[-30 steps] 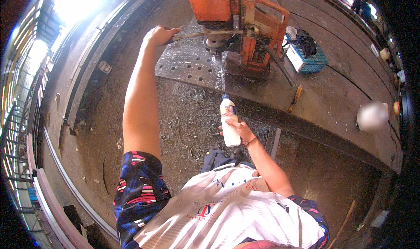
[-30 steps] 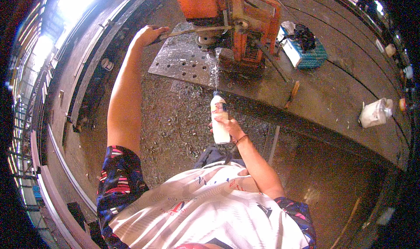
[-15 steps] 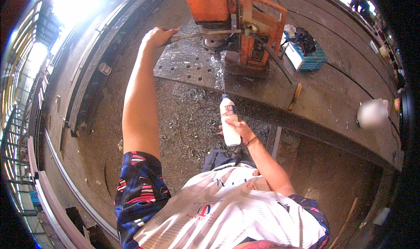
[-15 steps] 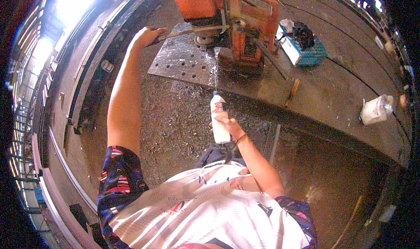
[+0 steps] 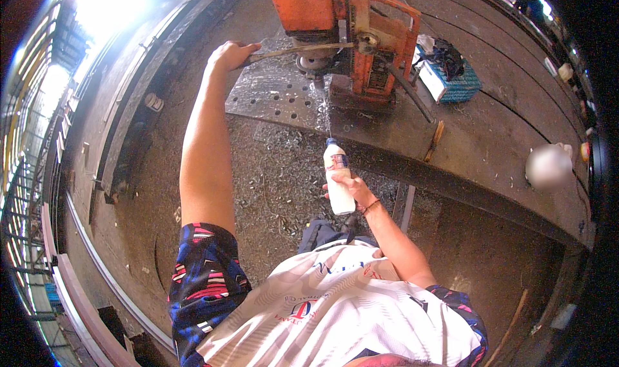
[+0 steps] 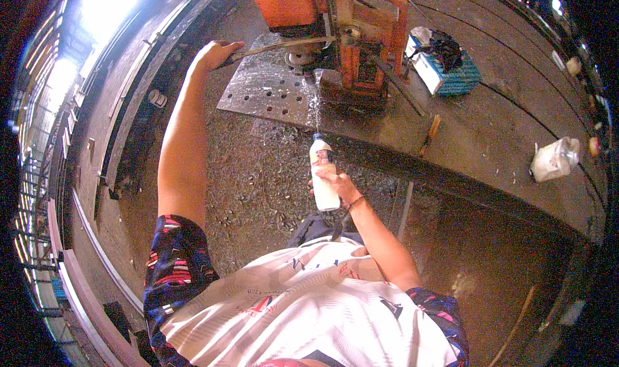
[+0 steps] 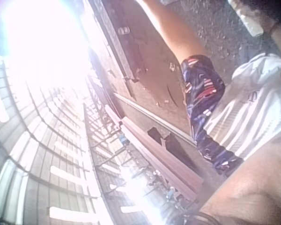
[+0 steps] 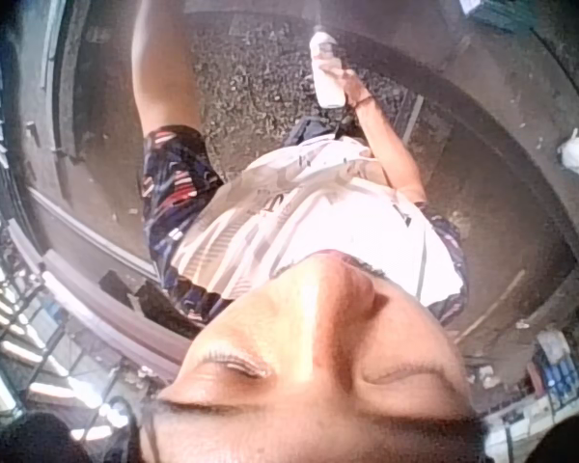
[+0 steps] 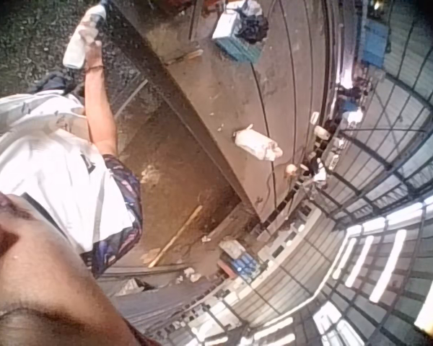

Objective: The person operates a drill press on a metal plate, repeatedly lowering the drill to create holes while pouring liquid from a bottle onto the drilling area. They use a small brush to clear debris from the holes and adjust the machine's handle.

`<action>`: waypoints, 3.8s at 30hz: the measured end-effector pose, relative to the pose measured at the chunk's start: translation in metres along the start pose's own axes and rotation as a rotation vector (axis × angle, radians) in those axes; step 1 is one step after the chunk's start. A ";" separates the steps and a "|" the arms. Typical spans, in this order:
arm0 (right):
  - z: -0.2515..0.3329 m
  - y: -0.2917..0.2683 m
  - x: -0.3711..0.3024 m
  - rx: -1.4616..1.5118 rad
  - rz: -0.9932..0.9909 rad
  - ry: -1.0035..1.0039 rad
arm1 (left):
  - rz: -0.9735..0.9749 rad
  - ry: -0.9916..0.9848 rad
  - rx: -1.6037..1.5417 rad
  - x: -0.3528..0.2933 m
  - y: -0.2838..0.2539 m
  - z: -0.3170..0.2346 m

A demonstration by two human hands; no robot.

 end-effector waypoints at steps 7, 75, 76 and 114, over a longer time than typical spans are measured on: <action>0.000 0.002 -0.001 0.044 -0.011 -0.017 | 0.048 -0.037 0.019 -0.001 0.003 0.002; -0.008 0.002 0.003 0.037 0.015 0.021 | -0.006 -0.018 -0.105 0.001 0.013 0.004; -0.009 0.002 0.003 0.036 0.014 0.020 | 0.000 -0.017 -0.104 0.001 0.013 0.003; -0.011 -0.001 0.006 -0.072 0.008 -0.005 | 0.024 -0.110 -0.055 -0.019 0.007 -0.002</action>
Point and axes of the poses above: each hand's wrist, its own x-axis towards the middle knuckle, its own y-axis out of the palm, z = x × y, the point moved 9 cm from there along x, towards the middle knuckle, and after that the axes turned 12 degrees about x, right-handed, at the moved point
